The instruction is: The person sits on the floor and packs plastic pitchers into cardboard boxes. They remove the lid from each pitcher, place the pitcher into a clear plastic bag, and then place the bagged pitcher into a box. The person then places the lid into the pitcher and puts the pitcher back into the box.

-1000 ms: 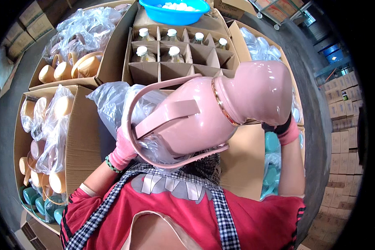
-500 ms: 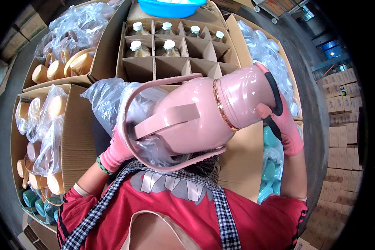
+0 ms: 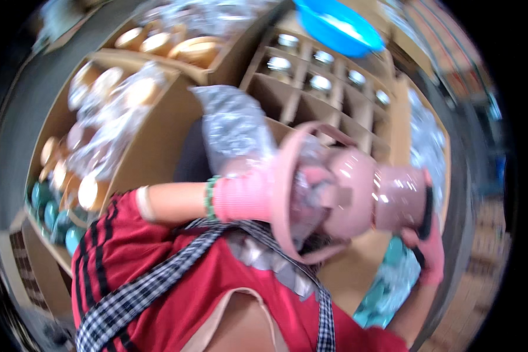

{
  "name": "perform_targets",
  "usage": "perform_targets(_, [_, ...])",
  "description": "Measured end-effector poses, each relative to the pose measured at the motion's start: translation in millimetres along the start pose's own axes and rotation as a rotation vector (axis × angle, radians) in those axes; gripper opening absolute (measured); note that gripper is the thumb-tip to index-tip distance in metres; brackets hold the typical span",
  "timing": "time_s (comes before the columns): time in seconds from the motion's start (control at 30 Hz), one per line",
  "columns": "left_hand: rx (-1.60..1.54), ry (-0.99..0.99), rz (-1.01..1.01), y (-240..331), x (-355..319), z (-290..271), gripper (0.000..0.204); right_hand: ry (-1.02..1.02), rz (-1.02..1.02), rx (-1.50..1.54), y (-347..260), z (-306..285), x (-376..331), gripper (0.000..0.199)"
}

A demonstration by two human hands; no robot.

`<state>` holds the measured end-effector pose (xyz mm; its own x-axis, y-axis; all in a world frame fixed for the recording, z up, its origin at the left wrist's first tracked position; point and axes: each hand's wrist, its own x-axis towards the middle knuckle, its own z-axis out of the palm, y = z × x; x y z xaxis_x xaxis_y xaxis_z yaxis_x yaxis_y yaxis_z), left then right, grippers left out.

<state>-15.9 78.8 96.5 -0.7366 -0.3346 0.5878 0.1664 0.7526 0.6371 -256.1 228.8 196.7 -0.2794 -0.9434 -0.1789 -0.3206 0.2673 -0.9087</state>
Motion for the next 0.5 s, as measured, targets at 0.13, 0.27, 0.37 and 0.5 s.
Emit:
perform_targets(0.13, [0.187, 0.137, 0.258, -10.5, -8.5, 9.1, 0.048, 0.097, 0.105, -0.087, -20.5, 10.4, -11.7, 0.115])
perform_targets(0.27, [0.200, 0.143, 0.342, -18.1, 3.0, 9.2, 0.027, 0.079, 0.134, -0.156, 2.0, -0.4, 2.3, 0.089])
perform_targets(0.37, [0.132, 0.159, 0.407, -20.9, 10.7, 6.4, 0.022, -0.001, 0.123, -0.024, 0.4, 2.5, 10.9, 0.076])
perform_targets(0.5, [0.181, 0.280, 0.444, -25.8, 6.7, 4.9, 0.019, 0.305, -0.151, -0.064, -4.1, -1.9, 11.5, 0.072])
